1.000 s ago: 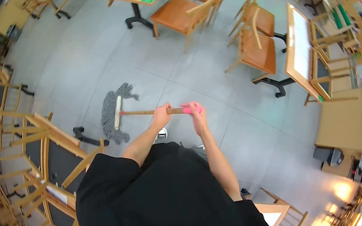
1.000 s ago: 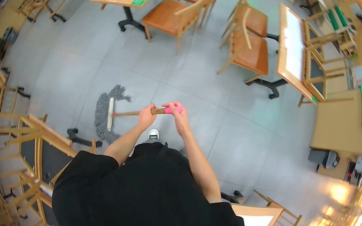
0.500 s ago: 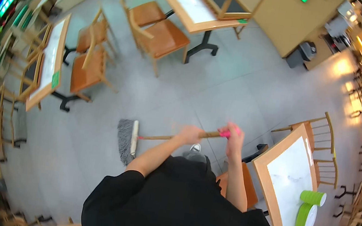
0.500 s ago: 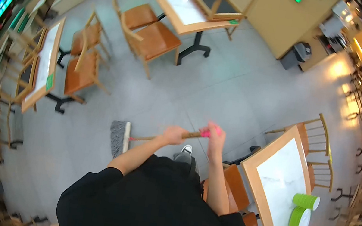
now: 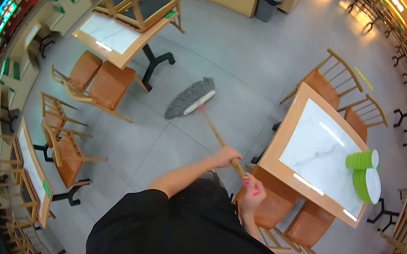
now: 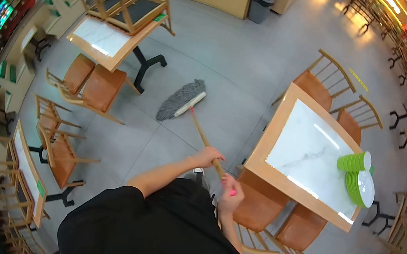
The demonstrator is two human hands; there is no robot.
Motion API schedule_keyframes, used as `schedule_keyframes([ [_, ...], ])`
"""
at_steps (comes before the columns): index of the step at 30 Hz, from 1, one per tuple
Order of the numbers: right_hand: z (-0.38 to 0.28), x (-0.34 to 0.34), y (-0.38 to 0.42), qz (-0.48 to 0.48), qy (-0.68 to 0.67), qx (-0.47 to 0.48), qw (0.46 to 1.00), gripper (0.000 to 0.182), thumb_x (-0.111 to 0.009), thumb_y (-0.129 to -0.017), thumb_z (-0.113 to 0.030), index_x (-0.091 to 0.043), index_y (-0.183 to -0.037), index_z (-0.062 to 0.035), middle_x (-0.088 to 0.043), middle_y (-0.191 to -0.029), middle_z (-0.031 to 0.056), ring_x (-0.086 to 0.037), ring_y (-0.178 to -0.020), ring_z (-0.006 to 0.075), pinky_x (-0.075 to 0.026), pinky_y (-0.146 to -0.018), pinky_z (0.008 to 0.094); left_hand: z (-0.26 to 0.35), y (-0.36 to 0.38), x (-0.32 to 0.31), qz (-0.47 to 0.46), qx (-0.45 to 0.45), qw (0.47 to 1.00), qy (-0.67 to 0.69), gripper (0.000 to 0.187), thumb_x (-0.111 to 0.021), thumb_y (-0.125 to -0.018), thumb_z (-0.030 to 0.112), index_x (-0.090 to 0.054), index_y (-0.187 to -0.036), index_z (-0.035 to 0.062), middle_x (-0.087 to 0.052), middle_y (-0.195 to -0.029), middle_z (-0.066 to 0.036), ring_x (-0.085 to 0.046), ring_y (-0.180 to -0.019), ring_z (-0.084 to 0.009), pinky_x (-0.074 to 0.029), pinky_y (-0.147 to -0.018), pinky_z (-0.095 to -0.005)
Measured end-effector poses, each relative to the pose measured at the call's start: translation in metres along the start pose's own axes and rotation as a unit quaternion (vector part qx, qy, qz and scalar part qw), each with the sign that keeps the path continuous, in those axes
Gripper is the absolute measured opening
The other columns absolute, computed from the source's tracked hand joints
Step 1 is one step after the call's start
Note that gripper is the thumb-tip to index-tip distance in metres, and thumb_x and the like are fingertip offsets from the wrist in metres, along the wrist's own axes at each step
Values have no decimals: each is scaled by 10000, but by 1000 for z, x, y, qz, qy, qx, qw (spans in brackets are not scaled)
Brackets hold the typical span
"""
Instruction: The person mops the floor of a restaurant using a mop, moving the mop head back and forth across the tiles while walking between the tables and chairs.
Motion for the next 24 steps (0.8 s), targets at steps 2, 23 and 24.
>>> schedule_keyframes([
  [2,-12,-20,-5,-45,57,92,993,143,-578,-821,-37,-563,-684,3,-638,-788,115,-627,-862,254,-485,-783,367,-9,-10,12,-67,-8,997,-31,148,-616,-767,107,-653,-910,115,-649,-852,-91,-596,-852,-296,-456,-767,-403],
  [23,-98,-249,-127,64,-37,269,960,153,-442,-862,-20,-454,-710,-5,-494,-553,64,-483,-496,150,-420,-499,289,-127,-92,202,-29,-89,991,100,117,-614,-688,87,-597,-803,72,-595,-657,-93,-587,-640,-296,-450,-612,-399],
  [24,-111,-272,-143,65,-8,279,958,144,-443,-864,-15,-451,-720,-6,-492,-551,65,-482,-494,143,-410,-490,282,-138,-100,224,-3,-82,990,119,109,-613,-690,87,-592,-796,70,-591,-647,-94,-584,-626,-297,-446,-600,-395],
])
Point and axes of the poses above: each hand's wrist, its own y-axis away from the middle knuckle, its own x-axis out of the back of the hand, z = x × y, the point moved 9 cm from there along -y, towards the middle knuckle
